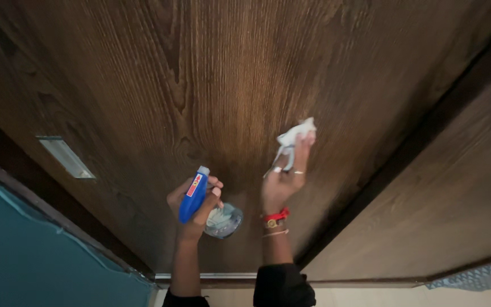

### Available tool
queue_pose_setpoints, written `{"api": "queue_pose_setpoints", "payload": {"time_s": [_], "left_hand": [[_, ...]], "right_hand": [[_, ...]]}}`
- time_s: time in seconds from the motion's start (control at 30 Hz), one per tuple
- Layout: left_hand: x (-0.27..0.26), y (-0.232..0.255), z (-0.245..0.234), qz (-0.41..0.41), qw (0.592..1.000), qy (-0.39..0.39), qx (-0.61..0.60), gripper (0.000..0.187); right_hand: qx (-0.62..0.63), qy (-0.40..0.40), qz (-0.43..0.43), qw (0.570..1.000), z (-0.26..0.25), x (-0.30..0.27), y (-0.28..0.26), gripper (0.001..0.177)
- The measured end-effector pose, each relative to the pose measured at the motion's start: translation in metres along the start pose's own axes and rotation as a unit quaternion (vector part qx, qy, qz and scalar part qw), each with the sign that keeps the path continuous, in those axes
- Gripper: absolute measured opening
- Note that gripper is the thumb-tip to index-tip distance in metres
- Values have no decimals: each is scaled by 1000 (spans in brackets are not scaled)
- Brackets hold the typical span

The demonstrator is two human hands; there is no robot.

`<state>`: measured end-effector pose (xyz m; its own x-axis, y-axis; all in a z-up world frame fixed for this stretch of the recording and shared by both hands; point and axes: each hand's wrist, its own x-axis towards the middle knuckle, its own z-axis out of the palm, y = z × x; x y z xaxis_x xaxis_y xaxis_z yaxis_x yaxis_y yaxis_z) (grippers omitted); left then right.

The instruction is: The person cleans a wooden door by spraying it with liquid and wiping the surface with a cloth.

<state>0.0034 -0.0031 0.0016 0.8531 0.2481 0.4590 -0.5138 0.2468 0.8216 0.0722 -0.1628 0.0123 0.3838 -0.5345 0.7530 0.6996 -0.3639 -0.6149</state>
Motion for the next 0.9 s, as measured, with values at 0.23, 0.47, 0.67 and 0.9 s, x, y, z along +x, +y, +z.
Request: {"api": "queue_pose_setpoints", "payload": {"time_s": [0.23, 0.47, 0.67, 0.9], "left_hand": [[-6, -6, 2, 7, 1000, 4, -5, 20], [-10, -4, -1, -22, 1000, 18, -9, 20], [-10, -8, -2, -19, 999, 24, -18, 20], [-12, -3, -4, -27, 999, 31, 1, 19]], "right_hand": [[19, 15, 52, 998, -2, 4, 4, 37], [-17, 72, 43, 996, -12, 25, 12, 41], [-24, 8, 52, 998, -31, 21, 19, 41], [66, 142, 86, 984, -35, 28, 28, 47]]}}
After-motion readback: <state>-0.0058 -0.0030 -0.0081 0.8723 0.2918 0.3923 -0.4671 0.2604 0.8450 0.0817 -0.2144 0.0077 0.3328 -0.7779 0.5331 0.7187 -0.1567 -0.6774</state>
